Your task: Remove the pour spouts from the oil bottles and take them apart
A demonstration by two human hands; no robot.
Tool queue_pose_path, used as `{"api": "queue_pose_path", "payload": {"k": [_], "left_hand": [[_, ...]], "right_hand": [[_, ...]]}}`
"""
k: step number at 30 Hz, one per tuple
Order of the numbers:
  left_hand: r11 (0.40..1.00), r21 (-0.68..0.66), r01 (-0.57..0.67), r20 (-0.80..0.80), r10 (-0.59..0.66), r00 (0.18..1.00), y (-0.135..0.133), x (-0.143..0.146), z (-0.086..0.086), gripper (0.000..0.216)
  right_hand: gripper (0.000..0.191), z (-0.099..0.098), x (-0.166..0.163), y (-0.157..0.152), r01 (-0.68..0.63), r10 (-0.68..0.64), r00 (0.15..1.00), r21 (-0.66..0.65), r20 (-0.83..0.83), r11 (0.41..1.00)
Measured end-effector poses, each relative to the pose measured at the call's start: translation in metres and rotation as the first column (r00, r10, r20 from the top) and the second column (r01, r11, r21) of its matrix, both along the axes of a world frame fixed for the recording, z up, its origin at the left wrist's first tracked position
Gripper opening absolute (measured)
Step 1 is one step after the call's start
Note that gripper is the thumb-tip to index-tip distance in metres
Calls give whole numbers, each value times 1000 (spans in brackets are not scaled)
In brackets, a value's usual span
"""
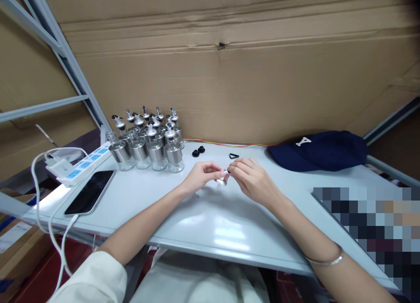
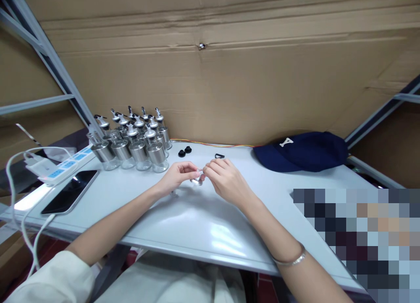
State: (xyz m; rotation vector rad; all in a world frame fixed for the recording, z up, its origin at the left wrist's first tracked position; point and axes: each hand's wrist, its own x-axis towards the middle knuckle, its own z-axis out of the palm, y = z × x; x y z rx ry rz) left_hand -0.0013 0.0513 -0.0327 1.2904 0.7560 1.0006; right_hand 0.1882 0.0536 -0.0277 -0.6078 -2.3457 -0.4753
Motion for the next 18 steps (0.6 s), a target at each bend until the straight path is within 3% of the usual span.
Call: {"api": "queue_pose_path", "payload": {"k": [7, 12, 18], "left_hand": [[992, 86, -94, -1, 95, 995, 3, 2, -7, 29], [987, 78, -139, 32, 137, 990, 2, 3, -4, 29], [997, 76, -15, -20, 16, 1000, 1, 6, -6, 33]], "right_hand": [[10, -4, -5, 0, 5, -9, 995, -41, -97, 999], [17, -5, -7, -2, -57, 28, 980, -140, -196, 989], [38, -7, -6, -2, -138, 99, 978, -216, -182, 967]]}}
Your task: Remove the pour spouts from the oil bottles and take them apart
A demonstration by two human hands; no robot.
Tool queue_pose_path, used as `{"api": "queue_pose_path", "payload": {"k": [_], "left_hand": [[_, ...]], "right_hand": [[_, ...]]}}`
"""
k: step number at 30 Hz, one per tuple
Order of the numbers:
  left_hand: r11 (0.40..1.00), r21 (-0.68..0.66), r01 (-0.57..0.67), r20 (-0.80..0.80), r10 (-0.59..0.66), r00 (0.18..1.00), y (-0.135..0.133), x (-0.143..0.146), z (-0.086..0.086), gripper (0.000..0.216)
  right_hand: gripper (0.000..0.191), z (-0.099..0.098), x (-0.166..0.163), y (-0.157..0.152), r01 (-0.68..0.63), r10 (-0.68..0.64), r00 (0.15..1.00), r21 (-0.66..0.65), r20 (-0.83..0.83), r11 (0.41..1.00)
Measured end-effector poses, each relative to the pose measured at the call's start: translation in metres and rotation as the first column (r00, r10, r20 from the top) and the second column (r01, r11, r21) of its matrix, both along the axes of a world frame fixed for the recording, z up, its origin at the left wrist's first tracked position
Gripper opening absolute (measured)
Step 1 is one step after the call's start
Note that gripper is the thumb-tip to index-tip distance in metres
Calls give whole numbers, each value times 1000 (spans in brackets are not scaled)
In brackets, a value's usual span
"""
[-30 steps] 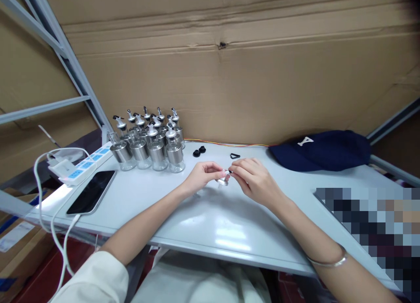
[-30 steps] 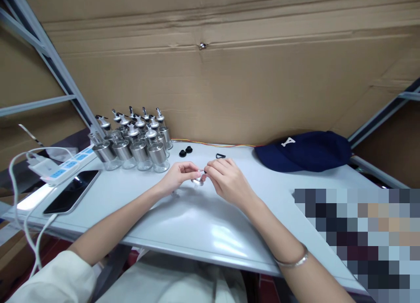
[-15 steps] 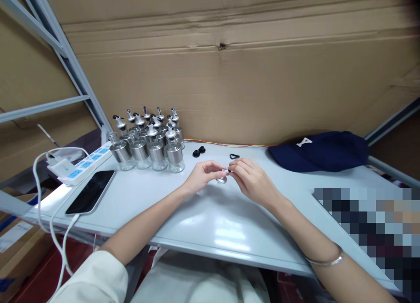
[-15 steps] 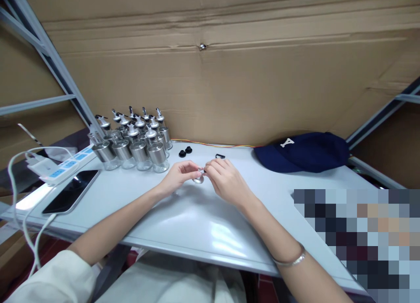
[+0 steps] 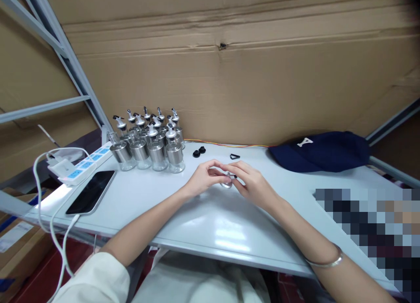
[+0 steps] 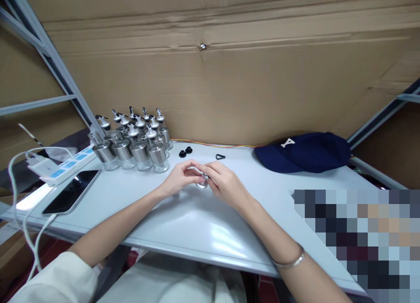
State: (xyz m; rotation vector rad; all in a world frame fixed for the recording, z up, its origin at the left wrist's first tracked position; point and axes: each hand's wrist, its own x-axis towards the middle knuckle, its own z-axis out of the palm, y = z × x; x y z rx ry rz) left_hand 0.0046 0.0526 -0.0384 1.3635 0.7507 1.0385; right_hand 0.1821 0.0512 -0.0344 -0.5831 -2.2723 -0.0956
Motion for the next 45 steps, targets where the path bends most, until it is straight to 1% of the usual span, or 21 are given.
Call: {"api": "queue_pose_path", "payload": {"k": [4, 6, 9, 11, 12, 13, 14, 15, 16, 17, 18, 23, 28, 31, 34, 36, 38, 40, 41, 43, 45], "left_hand": [[999, 45, -25, -2, 25, 1000, 1, 2, -6, 39], [996, 75, -45, -39, 48, 998, 3, 0, -7, 41], [988, 151, -3, -129, 23, 991, 12, -6, -3, 35], [970, 240, -38, -204, 88, 975, 23, -13, 2, 26], [949, 303, -85, -268, 171, 948, 30, -16, 5, 23], [915, 382, -130, -366, 278, 888, 37, -19, 6, 21], [877, 459, -144, -483, 383, 788, 44, -22, 6, 19], [845, 519, -128, -592, 463, 660, 50, -24, 5, 22], [830, 550, -93, -676, 507, 534, 56, -26, 3, 29], [830, 554, -60, -735, 522, 434, 61, -26, 1, 36], [837, 545, -39, -772, 520, 366, 65, -26, -2, 41], [852, 524, -14, -829, 513, 223, 74, -24, -9, 41], [841, 540, 4, -831, 533, 159, 80, -29, -4, 38], [833, 554, 9, -822, 544, 170, 84, -30, -3, 33], [811, 585, 5, -792, 571, 217, 83, -27, -3, 27], [790, 613, 3, -763, 592, 259, 75, -25, -1, 27], [763, 646, -20, -700, 603, 384, 59, -25, 1, 27], [744, 662, -95, -569, 581, 582, 37, -27, 2, 26], [745, 652, -144, -497, 563, 661, 25, -28, 2, 25], [757, 610, -234, -372, 535, 759, 3, -30, 0, 25], [774, 571, -272, -297, 504, 811, -12, -33, -5, 26]], "right_hand": [[37, 1, -2, -4, -29, 32, 999, -85, 37, 996], [31, 1, -3, -6, -4, 14, 997, -143, 71, 990], [19, 1, -4, -7, 23, -14, 998, -160, 61, 987], [17, 1, -4, -7, 10, -9, 1000, -141, 5, 990], [18, 1, -4, -7, 0, -4, 1000, -128, -27, 992], [19, 1, -4, -7, -8, 1, 998, -116, -57, 993], [19, 1, -4, -7, -13, 5, 997, -100, -80, 995], [19, 1, -4, -7, -17, 8, 995, -85, -96, 996], [20, 1, -4, -6, -19, 12, 995, -73, -102, 997], [20, 1, -4, -6, -20, 13, 995, -63, -101, 998], [20, 0, -4, -5, -18, 13, 995, -56, -98, 998], [16, -4, -2, -1, -11, 6, 994, -48, -109, 999], [12, -5, -4, -1, -30, 18, 989, -83, -144, 996], [10, -4, -5, -3, -42, 21, 988, -139, -150, 989], [9, -3, -6, -4, -64, 30, 987, -222, -155, 973], [8, -1, -6, -6, -75, 25, 985, -295, -170, 953], [8, 1, -7, -8, -70, -5, 981, -381, -193, 922], [8, 5, -7, -11, -67, -41, 975, -462, -220, 884], [9, 6, -7, -12, -74, -54, 970, -496, -238, 865], [12, 8, -7, -14, -104, -64, 958, -550, -278, 829], [13, 9, -6, -14, -143, -67, 946, -594, -316, 791]]}}
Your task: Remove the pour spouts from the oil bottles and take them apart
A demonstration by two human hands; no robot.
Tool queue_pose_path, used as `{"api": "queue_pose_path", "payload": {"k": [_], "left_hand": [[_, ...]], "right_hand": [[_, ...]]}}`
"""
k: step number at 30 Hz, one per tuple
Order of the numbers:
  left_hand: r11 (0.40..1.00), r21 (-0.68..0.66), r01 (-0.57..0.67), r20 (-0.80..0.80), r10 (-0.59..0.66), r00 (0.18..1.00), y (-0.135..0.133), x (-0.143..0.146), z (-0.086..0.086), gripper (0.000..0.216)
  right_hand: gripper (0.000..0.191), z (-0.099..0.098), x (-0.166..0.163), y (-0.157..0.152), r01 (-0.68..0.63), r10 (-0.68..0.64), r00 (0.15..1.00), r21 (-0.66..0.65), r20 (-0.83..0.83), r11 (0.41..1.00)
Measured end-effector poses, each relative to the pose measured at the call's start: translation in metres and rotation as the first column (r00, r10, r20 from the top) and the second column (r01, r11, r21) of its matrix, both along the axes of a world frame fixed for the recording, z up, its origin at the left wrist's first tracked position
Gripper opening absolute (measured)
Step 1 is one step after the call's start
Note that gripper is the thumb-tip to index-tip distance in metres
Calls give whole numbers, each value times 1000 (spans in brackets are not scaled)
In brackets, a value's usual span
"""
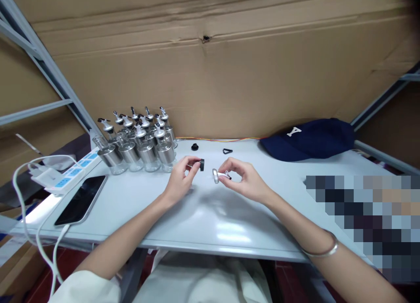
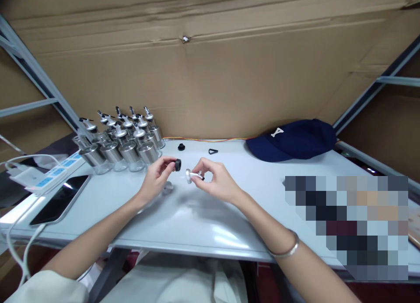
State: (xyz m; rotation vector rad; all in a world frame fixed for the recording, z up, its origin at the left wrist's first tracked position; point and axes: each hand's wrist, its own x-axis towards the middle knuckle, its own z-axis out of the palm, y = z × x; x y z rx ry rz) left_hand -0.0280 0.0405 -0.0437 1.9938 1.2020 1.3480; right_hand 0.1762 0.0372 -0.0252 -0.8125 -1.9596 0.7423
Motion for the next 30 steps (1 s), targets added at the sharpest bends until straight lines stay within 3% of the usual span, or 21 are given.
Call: {"api": "queue_pose_path", "payload": {"k": [5, 9, 15, 21, 30], "left_hand": [[998, 1, 70, 40, -70, 997, -10, -2, -16, 27], [992, -48, 113, 111, -107, 988, -9, 4, -16, 30], [983, -64, 172, 258, -151, 954, -7, 23, -13, 28], [963, -2, 268, 237, -260, 936, -8, 27, -20, 31], [966, -7, 260, 245, -250, 937, -7, 29, -19, 30]], "right_hand": [[15, -2, 2, 3, -40, 33, 997, -99, -68, 994], [12, -2, 1, 1, -47, 39, 996, -102, -78, 994], [12, -5, 1, -1, 19, -29, 990, -74, -138, 997], [12, -7, 3, 2, 96, -99, 982, -24, -159, 995], [11, -9, 3, 1, 161, -147, 979, 95, -139, 982]]}}
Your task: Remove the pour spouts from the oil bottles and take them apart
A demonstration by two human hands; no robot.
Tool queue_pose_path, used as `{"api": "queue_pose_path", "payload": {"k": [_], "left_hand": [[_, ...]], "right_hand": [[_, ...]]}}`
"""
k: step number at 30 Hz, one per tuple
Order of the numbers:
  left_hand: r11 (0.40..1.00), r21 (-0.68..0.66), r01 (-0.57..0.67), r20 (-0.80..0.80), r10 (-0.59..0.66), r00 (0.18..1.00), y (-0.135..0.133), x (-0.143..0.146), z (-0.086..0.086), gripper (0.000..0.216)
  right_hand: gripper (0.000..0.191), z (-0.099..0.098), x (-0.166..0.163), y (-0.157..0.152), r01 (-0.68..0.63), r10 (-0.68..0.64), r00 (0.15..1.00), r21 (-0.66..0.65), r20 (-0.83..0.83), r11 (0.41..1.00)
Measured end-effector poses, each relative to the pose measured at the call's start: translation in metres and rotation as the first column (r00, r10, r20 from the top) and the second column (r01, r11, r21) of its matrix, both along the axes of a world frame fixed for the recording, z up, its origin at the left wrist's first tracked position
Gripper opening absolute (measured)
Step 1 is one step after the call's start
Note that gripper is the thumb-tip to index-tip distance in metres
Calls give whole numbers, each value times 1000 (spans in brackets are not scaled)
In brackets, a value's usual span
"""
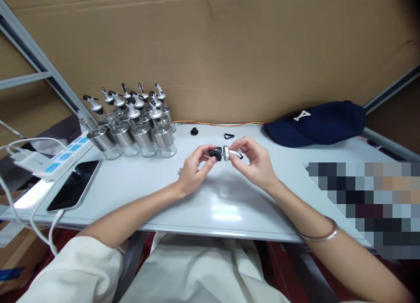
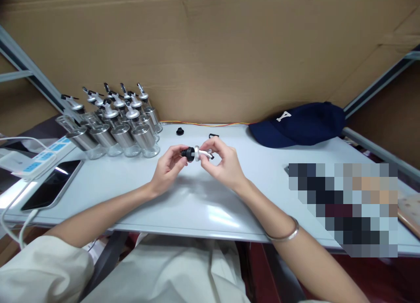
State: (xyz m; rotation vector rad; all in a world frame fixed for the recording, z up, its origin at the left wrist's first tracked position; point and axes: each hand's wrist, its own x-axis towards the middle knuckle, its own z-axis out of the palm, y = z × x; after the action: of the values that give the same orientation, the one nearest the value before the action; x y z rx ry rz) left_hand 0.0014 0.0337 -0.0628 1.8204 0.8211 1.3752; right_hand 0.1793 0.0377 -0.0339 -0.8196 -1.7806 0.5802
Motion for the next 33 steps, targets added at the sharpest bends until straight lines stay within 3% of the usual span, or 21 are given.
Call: {"api": "queue_pose_path", "payload": {"k": [4, 9, 17, 26, 28, 31, 33], "left_hand": [[1000, -9, -19, 1, 19, 1000, -4, -5, -4, 29], [993, 98, -63, -67, 70, 995, -3, -11, -3, 23], [942, 322, -96, -145, 149, 978, -2, -16, 4, 18], [917, 385, -106, -198, 194, 961, -2, -17, 8, 16], [917, 384, -111, -207, 202, 957, -1, -17, 12, 16], [912, 388, -137, -226, 238, 945, 0, -15, 16, 18], [909, 390, -150, -250, 261, 932, -1, -14, 16, 19]], "right_hand": [[7, 0, -1, -3, -5, 0, 997, 60, 73, 998], [6, 0, -2, -5, -38, 24, 989, 92, 145, 995], [14, -6, -3, -5, -97, 94, 992, 26, 89, 995], [16, -7, -5, -6, -129, 137, 986, -87, 99, 988], [12, -3, -5, -4, -100, 105, 986, -44, 127, 994], [10, 3, -6, -4, 43, -61, 986, 113, 157, 993], [11, 5, -7, -5, 83, -99, 984, 108, 148, 991]]}}
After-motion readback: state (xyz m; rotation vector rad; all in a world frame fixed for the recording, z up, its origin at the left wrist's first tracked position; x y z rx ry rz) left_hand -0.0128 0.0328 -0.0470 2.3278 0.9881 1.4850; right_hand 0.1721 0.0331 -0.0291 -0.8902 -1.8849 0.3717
